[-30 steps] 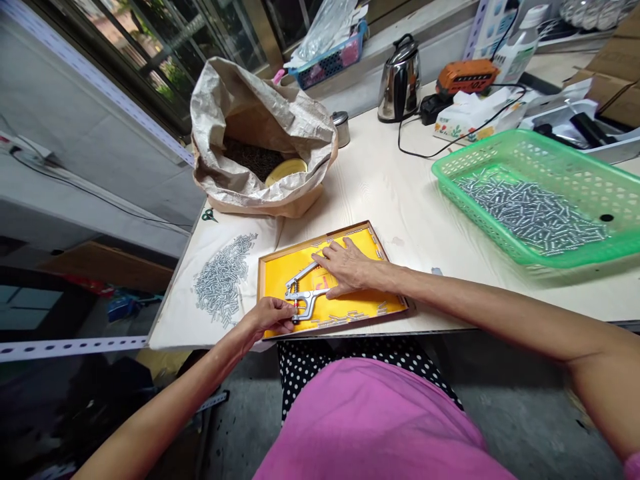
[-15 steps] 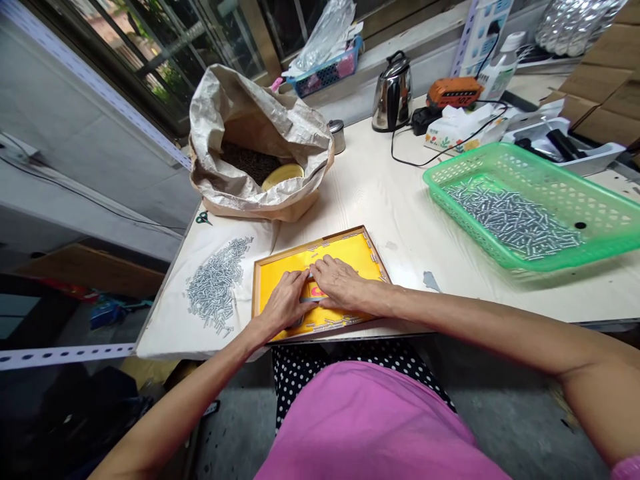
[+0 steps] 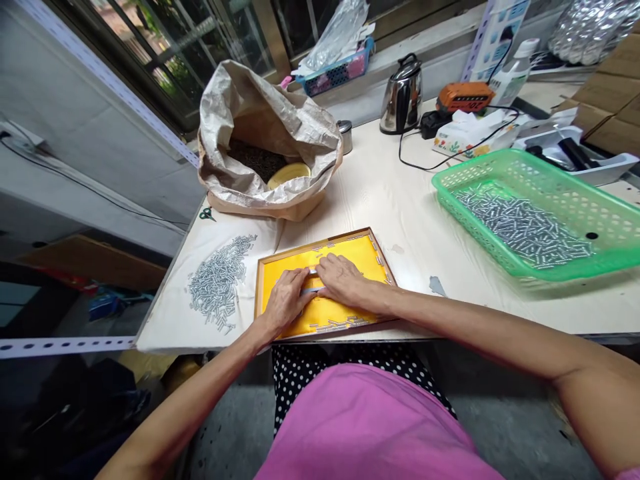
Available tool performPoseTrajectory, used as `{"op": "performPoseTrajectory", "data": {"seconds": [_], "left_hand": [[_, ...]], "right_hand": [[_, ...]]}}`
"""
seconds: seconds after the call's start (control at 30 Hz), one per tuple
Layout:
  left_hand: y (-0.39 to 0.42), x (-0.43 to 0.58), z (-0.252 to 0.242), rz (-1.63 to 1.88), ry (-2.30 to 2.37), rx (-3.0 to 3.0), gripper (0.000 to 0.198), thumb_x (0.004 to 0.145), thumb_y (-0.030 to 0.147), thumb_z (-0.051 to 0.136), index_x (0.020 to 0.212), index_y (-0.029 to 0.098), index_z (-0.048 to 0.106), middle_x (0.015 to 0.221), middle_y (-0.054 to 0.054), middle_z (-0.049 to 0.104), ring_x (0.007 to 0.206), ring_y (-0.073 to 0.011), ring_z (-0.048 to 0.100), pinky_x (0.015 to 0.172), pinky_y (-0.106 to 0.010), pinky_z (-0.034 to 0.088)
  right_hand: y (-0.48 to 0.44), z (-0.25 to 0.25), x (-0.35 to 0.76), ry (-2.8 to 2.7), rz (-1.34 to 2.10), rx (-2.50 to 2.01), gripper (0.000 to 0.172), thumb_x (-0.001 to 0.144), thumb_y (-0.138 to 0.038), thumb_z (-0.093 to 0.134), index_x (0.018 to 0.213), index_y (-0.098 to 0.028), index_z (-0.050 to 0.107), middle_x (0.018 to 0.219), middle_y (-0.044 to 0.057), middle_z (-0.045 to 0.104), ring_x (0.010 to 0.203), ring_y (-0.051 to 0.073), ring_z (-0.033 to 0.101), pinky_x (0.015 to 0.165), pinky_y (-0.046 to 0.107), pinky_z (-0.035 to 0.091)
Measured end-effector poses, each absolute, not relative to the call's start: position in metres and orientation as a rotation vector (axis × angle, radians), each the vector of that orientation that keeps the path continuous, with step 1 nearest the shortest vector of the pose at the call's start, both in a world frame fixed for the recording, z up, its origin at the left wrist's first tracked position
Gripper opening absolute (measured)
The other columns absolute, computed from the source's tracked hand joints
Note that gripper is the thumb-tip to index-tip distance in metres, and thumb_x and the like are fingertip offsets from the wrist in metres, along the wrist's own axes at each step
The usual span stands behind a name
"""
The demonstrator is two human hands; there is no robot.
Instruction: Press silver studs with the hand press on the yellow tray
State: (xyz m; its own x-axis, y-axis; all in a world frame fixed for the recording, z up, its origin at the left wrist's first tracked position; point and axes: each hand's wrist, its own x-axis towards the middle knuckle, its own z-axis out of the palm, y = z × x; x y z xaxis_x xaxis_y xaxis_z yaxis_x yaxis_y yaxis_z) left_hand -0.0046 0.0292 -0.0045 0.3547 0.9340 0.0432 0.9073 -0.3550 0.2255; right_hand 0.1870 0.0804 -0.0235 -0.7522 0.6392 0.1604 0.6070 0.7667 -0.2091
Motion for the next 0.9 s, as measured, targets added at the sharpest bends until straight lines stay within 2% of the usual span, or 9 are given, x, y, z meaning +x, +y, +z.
{"op": "performPoseTrajectory", "data": {"seconds": [0.07, 0.13, 0.23, 0.33, 0.4, 0.5, 0.6, 0.73, 0.9], "left_hand": [[0.024, -0.006, -0.007, 0.321, 1.603, 2.506, 0.029, 0.094, 0.024, 0.059, 0.122, 0.020, 0.060, 0.137, -0.015, 0.055, 0.129, -0.0282, 0.050, 0.106, -0.050, 0.045], [0.017, -0.004, -0.009, 0.334, 1.514, 2.574, 0.021, 0.096, 0.021, 0.053, 0.114, 0.019, 0.064, 0.141, -0.014, 0.053, 0.135, -0.0281, 0.045, 0.109, -0.050, 0.043], [0.008, 0.002, -0.013, 0.261, 1.422, 2.633, 0.021, 0.098, 0.018, 0.047, 0.103, 0.017, 0.067, 0.130, -0.012, 0.060, 0.130, -0.0258, 0.048, 0.106, -0.044, 0.047], [0.003, 0.010, -0.013, 0.221, 1.440, 2.623, 0.022, 0.099, 0.019, 0.046, 0.100, 0.016, 0.068, 0.116, -0.011, 0.064, 0.119, -0.0237, 0.054, 0.098, -0.038, 0.052], [0.000, 0.008, -0.009, 0.272, 1.464, 2.631, 0.020, 0.098, 0.023, 0.050, 0.100, 0.016, 0.068, 0.116, -0.011, 0.063, 0.117, -0.0240, 0.054, 0.098, -0.038, 0.051], [-0.004, -0.017, 0.002, 0.461, 1.703, 2.572, 0.020, 0.097, 0.025, 0.053, 0.105, 0.019, 0.070, 0.119, -0.011, 0.061, 0.113, -0.0233, 0.054, 0.096, -0.037, 0.050], [-0.008, -0.068, 0.011, 0.549, 2.273, 2.300, 0.023, 0.098, 0.020, 0.049, 0.104, 0.020, 0.071, 0.103, -0.010, 0.062, 0.098, -0.0227, 0.055, 0.084, -0.035, 0.050], [-0.011, -0.133, 0.011, 0.206, 2.594, 2.106, 0.025, 0.096, 0.018, 0.048, 0.097, 0.019, 0.074, 0.094, -0.010, 0.063, 0.098, -0.0262, 0.052, 0.080, -0.036, 0.047], [-0.009, -0.160, -0.001, -0.057, 2.560, 2.105, 0.026, 0.096, 0.023, 0.049, 0.090, 0.019, 0.074, 0.095, -0.011, 0.064, 0.099, -0.0282, 0.051, 0.079, -0.036, 0.045]], "right_hand": [[0.089, -0.022, 0.193, -2.733, 0.226, -0.988, 0.046, 0.090, -0.053, 0.061, 0.113, -0.014, 0.061, 0.111, 0.015, 0.062, 0.100, 0.029, 0.051, 0.080, 0.037, 0.036], [0.099, -0.023, 0.199, -2.764, 0.246, -1.006, 0.036, 0.095, -0.048, 0.055, 0.109, -0.016, 0.063, 0.106, 0.013, 0.063, 0.095, 0.027, 0.051, 0.078, 0.035, 0.034], [0.116, -0.030, 0.202, -2.800, 0.185, -1.000, 0.018, 0.098, -0.023, 0.048, 0.096, -0.016, 0.064, 0.097, 0.011, 0.064, 0.092, 0.024, 0.050, 0.077, 0.034, 0.031], [0.128, -0.039, 0.202, -2.774, 0.101, -0.958, 0.016, 0.096, -0.019, 0.048, 0.092, -0.017, 0.064, 0.094, 0.010, 0.064, 0.091, 0.024, 0.049, 0.076, 0.034, 0.030], [0.131, -0.042, 0.203, -2.753, 0.058, -0.928, 0.015, 0.095, -0.020, 0.049, 0.093, -0.019, 0.064, 0.092, 0.009, 0.064, 0.090, 0.024, 0.048, 0.076, 0.035, 0.029], [0.128, -0.045, 0.206, -2.742, 0.035, -0.923, 0.015, 0.095, -0.019, 0.049, 0.091, -0.021, 0.064, 0.090, 0.008, 0.063, 0.086, 0.024, 0.046, 0.075, 0.036, 0.027], [0.123, -0.048, 0.209, -2.730, 0.036, -0.964, 0.016, 0.094, -0.016, 0.049, 0.090, -0.021, 0.063, 0.091, 0.009, 0.062, 0.083, 0.024, 0.045, 0.072, 0.036, 0.027], [0.119, -0.054, 0.208, -2.708, 0.019, -0.986, 0.015, 0.091, -0.012, 0.050, 0.090, -0.020, 0.063, 0.092, 0.010, 0.062, 0.083, 0.024, 0.044, 0.071, 0.035, 0.028], [0.119, -0.057, 0.206, -2.707, -0.041, -0.972, 0.015, 0.095, -0.015, 0.048, 0.091, -0.018, 0.062, 0.092, 0.010, 0.062, 0.083, 0.023, 0.043, 0.071, 0.034, 0.027]]}}
